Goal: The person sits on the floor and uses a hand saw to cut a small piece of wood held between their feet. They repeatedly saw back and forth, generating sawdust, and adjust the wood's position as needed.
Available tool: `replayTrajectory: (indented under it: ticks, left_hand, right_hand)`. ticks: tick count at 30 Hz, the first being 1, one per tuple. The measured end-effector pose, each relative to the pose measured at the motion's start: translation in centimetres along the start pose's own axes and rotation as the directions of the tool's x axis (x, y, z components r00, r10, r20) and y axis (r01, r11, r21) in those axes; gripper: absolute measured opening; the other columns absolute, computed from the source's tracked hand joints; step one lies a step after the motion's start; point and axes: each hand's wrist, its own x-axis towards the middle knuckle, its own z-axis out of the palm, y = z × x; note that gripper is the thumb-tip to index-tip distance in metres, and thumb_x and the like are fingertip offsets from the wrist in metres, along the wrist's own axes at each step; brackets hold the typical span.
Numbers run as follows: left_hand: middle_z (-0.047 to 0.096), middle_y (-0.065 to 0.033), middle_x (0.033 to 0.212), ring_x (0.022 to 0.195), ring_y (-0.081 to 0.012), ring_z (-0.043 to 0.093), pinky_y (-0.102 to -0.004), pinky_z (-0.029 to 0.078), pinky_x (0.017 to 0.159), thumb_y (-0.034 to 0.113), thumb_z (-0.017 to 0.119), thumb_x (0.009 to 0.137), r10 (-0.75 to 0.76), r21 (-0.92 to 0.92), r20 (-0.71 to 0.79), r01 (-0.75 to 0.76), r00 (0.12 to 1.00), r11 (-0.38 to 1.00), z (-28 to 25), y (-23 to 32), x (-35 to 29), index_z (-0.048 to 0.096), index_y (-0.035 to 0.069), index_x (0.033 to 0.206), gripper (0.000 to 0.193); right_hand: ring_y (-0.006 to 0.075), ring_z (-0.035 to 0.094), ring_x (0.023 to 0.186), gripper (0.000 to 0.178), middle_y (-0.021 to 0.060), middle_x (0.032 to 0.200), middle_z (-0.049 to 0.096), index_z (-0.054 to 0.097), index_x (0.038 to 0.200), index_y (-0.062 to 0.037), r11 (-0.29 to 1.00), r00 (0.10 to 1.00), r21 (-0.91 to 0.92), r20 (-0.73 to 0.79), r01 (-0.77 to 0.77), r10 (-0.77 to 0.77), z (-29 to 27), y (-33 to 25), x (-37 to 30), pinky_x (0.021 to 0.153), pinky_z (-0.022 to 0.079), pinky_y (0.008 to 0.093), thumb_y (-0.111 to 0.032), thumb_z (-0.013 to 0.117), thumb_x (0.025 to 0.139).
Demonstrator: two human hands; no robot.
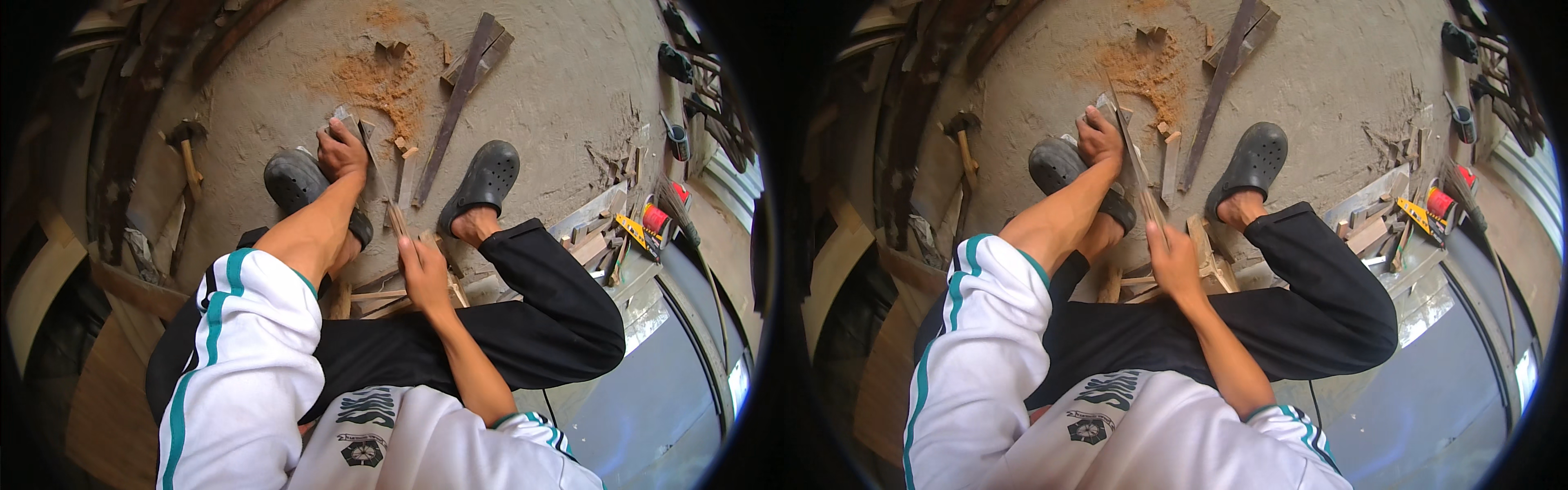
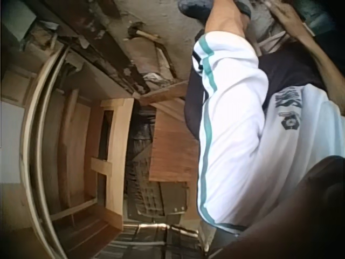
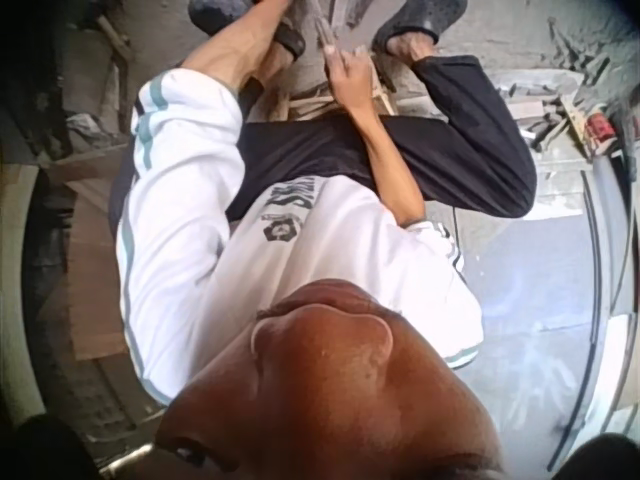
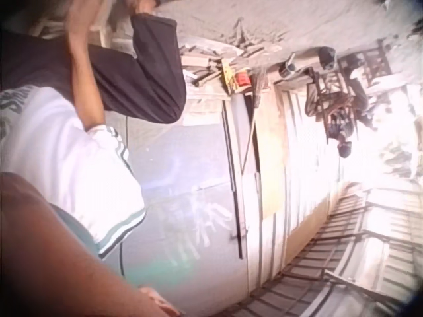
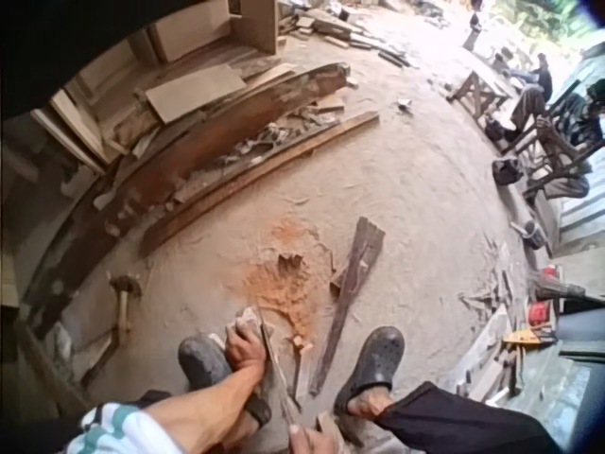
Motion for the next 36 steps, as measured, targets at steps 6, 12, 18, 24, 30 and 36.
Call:
replayTrajectory:
  ticks: [6, 12, 18, 24, 30, 36]
  left_hand:
    - [0.065, -0.0311, 0.093, 0.088, -0.0499, 0.061, -0.0548, 0.047, 0.074, 0.044, 0.042, 0.099, -0.014, 0.017, -0.013, 0.014, 1.000, 1.000, -0.6, 0.4, 0.2, 0.056, -0.003, 0.101, 0.049]
    - [0.065, -0.0313, 0.094, 0.088, -0.0500, 0.061, -0.0544, 0.047, 0.076, 0.046, 0.041, 0.099, -0.020, 0.004, 0.017, 0.020, 1.000, 1.000, -0.5, 0.4, -0.1, 0.056, -0.002, 0.101, 0.051]
    - [0.065, -0.0306, 0.093, 0.089, -0.0497, 0.061, -0.0541, 0.047, 0.076, 0.046, 0.041, 0.099, -0.004, -0.006, -0.039, 0.003, 0.999, 1.000, -0.3, 0.0, 0.3, 0.057, -0.001, 0.101, 0.050]
    - [0.065, -0.0306, 0.101, 0.097, -0.0494, 0.060, -0.0537, 0.046, 0.083, 0.052, 0.037, 0.099, -0.067, -0.016, 0.051, 0.068, 0.996, 0.998, -0.5, 0.4, 0.1, 0.059, -0.002, 0.106, 0.058]
    - [0.065, -0.0306, 0.101, 0.098, -0.0496, 0.060, -0.0537, 0.045, 0.084, 0.052, 0.037, 0.098, -0.078, 0.006, 0.043, 0.078, 0.996, 0.997, -1.0, 0.9, 0.0, 0.059, -0.002, 0.107, 0.059]
    - [0.065, -0.0305, 0.096, 0.091, -0.0495, 0.061, -0.0539, 0.047, 0.078, 0.049, 0.040, 0.098, -0.039, 0.012, 0.012, 0.039, 0.999, 0.999, -0.6, 0.6, 0.0, 0.057, -0.002, 0.103, 0.055]
  right_hand:
    - [0.0217, 0.049, 0.053, 0.044, 0.0137, 0.057, 0.050, 0.060, 0.083, 0.0047, 0.996, 0.994, -0.023, 0.056, -0.089, 0.090, -3.6, -2.1, -6.8, 0.054, 0.039, 0.0385, -0.034, 0.049, 0.100]
    - [0.0112, 0.039, 0.050, 0.047, 0.0024, 0.055, 0.044, 0.051, 0.068, 0.0011, 0.996, 0.996, -0.044, -0.036, 0.077, -0.078, -0.1, 0.0, 1.0, 0.049, 0.032, 0.0319, -0.033, 0.049, 0.101]
    - [0.0146, 0.041, 0.052, 0.046, 0.0053, 0.055, 0.043, 0.051, 0.070, 0.0018, 1.000, 1.000, 0.004, 0.003, -0.005, 0.005, -2.7, -0.3, -6.5, 0.051, 0.034, 0.0342, -0.032, 0.048, 0.101]
    - [0.0366, 0.052, 0.053, 0.041, 0.0230, 0.063, 0.054, 0.061, 0.084, 0.0045, 0.996, 0.997, -0.055, 0.003, 0.072, -0.072, 0.5, 0.9, 2.9, 0.055, 0.040, 0.0434, -0.032, 0.050, 0.100]
    - [0.0140, 0.043, 0.053, 0.045, 0.0071, 0.055, 0.043, 0.050, 0.070, 0.0019, 1.000, 1.000, -0.018, 0.024, 0.014, -0.014, -2.3, 1.0, -5.8, 0.051, 0.034, 0.0344, -0.030, 0.047, 0.102]
    - [0.0145, 0.044, 0.052, 0.045, 0.0081, 0.055, 0.044, 0.050, 0.070, 0.0014, 0.998, 0.998, -0.042, 0.008, 0.056, -0.056, 0.1, 1.5, 1.4, 0.052, 0.035, 0.0341, -0.030, 0.047, 0.102]
